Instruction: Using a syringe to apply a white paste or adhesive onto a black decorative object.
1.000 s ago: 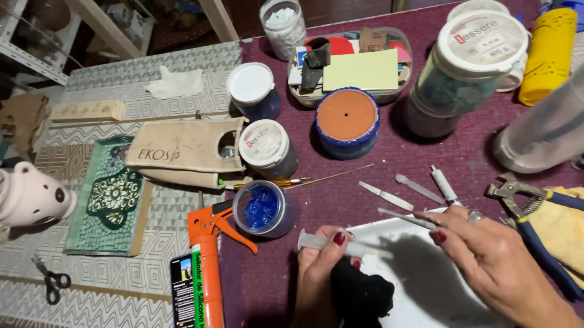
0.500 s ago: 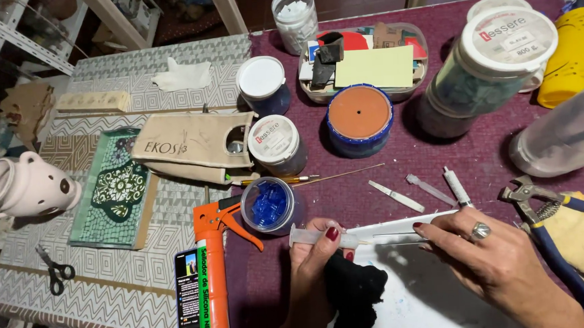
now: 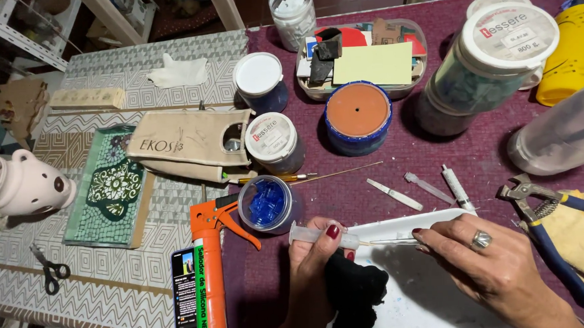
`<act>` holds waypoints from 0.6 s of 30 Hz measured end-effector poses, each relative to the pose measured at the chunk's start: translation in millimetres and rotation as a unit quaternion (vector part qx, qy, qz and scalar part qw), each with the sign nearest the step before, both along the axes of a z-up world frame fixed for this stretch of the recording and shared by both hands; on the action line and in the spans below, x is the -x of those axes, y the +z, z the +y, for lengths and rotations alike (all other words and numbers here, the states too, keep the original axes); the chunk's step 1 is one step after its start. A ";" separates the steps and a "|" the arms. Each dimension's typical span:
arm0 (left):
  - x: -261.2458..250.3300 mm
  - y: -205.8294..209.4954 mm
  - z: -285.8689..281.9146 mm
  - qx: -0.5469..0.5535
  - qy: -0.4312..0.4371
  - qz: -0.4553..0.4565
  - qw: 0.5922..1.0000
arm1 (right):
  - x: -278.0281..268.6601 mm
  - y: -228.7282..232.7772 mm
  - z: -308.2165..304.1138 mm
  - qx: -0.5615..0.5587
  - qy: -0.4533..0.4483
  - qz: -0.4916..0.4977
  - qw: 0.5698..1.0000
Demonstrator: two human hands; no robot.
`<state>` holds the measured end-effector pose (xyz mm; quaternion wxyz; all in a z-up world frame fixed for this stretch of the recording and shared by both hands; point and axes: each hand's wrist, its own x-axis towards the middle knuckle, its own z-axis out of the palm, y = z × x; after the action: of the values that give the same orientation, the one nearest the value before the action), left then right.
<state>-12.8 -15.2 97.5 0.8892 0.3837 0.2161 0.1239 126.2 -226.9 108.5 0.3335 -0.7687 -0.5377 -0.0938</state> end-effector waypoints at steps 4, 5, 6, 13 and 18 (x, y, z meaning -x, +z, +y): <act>0.4 0.5 0.3 -0.004 0.003 0.002 1.000 | 2.2 1.5 -0.9 -0.009 0.001 -0.002 1.000; 0.3 0.7 0.5 -0.005 0.004 0.001 1.000 | 1.9 2.0 0.3 -0.009 0.002 -0.002 1.000; 0.6 0.6 0.0 -0.005 0.004 0.002 1.000 | 2.0 2.5 0.6 -0.007 0.002 0.001 1.000; 1.2 2.4 1.1 -0.013 0.009 0.005 1.000 | 1.1 6.1 2.3 0.010 -0.022 -0.016 1.000; 0.9 2.4 0.1 -0.017 0.008 0.008 1.000 | 1.3 5.5 1.3 -0.002 -0.015 -0.015 1.000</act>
<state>-13.6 -15.1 99.9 0.8799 0.3977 0.2244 0.1315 124.9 -225.6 114.1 0.3249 -0.7747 -0.5309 -0.1115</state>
